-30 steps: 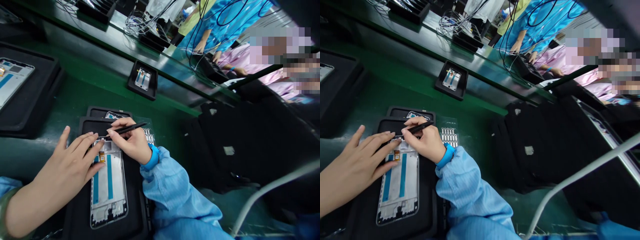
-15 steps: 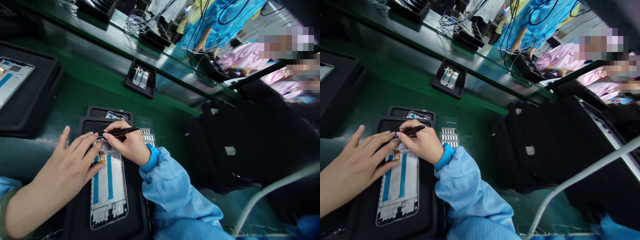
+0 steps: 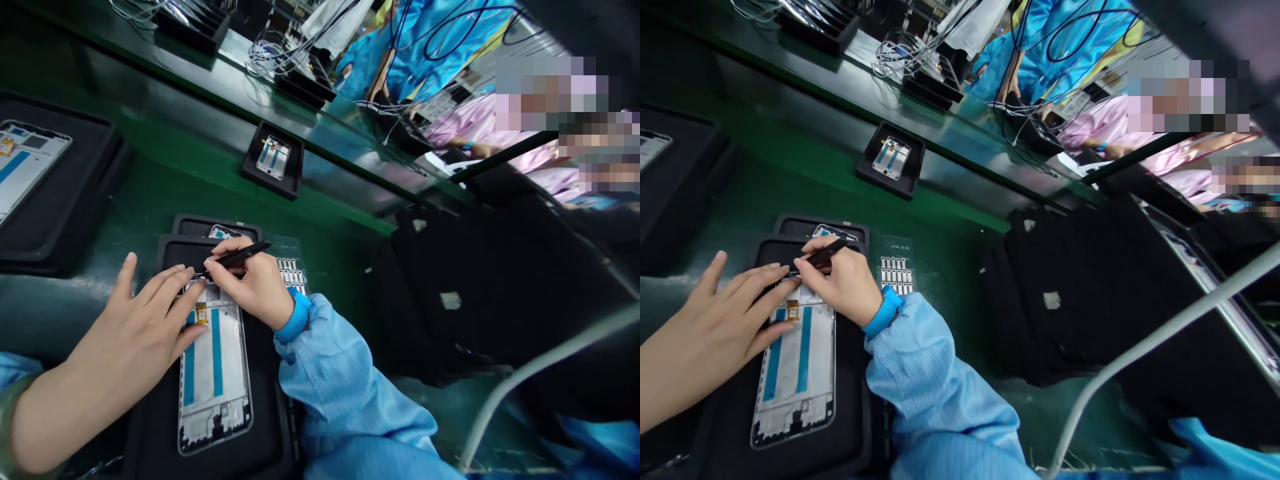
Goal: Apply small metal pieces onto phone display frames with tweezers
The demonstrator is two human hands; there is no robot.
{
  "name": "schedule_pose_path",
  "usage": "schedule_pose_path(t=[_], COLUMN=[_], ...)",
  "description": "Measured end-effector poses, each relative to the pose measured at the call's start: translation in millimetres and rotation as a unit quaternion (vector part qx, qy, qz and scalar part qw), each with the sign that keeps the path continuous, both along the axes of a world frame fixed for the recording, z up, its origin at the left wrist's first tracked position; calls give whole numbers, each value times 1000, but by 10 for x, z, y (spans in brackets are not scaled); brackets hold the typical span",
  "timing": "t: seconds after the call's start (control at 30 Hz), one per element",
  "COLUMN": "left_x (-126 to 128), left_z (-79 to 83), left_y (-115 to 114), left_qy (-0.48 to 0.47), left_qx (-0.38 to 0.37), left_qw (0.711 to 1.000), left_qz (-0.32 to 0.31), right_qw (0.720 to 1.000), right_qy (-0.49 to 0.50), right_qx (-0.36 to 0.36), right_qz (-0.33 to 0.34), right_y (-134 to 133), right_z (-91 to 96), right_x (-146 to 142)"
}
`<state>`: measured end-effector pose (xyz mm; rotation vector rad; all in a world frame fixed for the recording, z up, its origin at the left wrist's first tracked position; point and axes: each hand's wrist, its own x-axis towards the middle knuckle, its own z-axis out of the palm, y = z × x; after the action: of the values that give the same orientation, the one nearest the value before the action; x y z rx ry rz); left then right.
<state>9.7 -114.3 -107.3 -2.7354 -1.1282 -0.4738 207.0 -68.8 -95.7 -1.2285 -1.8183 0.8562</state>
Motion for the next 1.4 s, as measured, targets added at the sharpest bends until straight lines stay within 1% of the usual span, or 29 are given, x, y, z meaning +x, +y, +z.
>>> schedule_pose_path(t=[0.1, 0.17, 0.3, 0.4, 0.47, 0.53, 0.6, 0.7, 0.8, 0.87, 0.9, 0.97, 1.03, 1.07, 1.13, 1.27, 1.33, 1.4], left_x=[-2, -2, -2, -4, -5, -5, -7, -10, 3, 23, 34, 54, 65, 66, 64, 54, 52, 52], left_z=[4, 3, -10, -18, -18, -15, -13, -10, 6, 31, 45, 73, 90, 93, 88, 62, 54, 51], left_y=[10, 16, 19, 18, 18, 18, 18, 23, 32, 38, 40, 41, 40, 39, 37, 30, 25, 22], left_qy=[-5, -11, -19, -24, -25, -25, -26, -29, -26, -20, -17, -15, -18, -20, -24, -25, -24, -27], left_qx=[-6, -7, -10, -12, -13, -14, -16, -25, -29, -26, -24, -23, -23, -24, -24, -22, -24, -26], left_qw=[1000, 1000, 1000, 1000, 1000, 1000, 1000, 999, 999, 999, 1000, 1000, 1000, 999, 999, 999, 999, 999], left_qz=[-1, 2, 3, 5, 3, 2, 3, 3, 4, 6, 6, 7, 8, 9, 12, 17, 20, 22], right_qw=[999, 999, 1000, 1000, 999, 999, 999, 998, 988, 985, 986, 991, 989, 989, 992, 997, 996, 996], right_qy=[19, 34, 18, 6, 10, 18, 16, -29, -90, -93, -78, -42, -36, -38, -29, 55, 71, 69], right_qx=[-17, -26, -5, 11, 14, 16, 25, 57, 102, 117, 119, 124, 138, 139, 123, 44, 13, -1], right_qz=[-23, -22, -4, -19, -36, -39, -24, 13, 66, 90, 82, 29, -31, -42, -21, 42, 50, 53], right_y=[3, 6, 1, -6, -7, -5, -6, -13, -8, 19, 41, 97, 150, 167, 171, 88, 47, 27], right_z=[-1, 1, 5, 5, 4, 4, 3, -4, -15, -5, 9, 54, 111, 135, 159, 95, 42, 5], right_x=[14, 21, 13, 11, 19, 30, 31, 13, 10, 52, 91, 194, 296, 332, 354, 223, 146, 107])
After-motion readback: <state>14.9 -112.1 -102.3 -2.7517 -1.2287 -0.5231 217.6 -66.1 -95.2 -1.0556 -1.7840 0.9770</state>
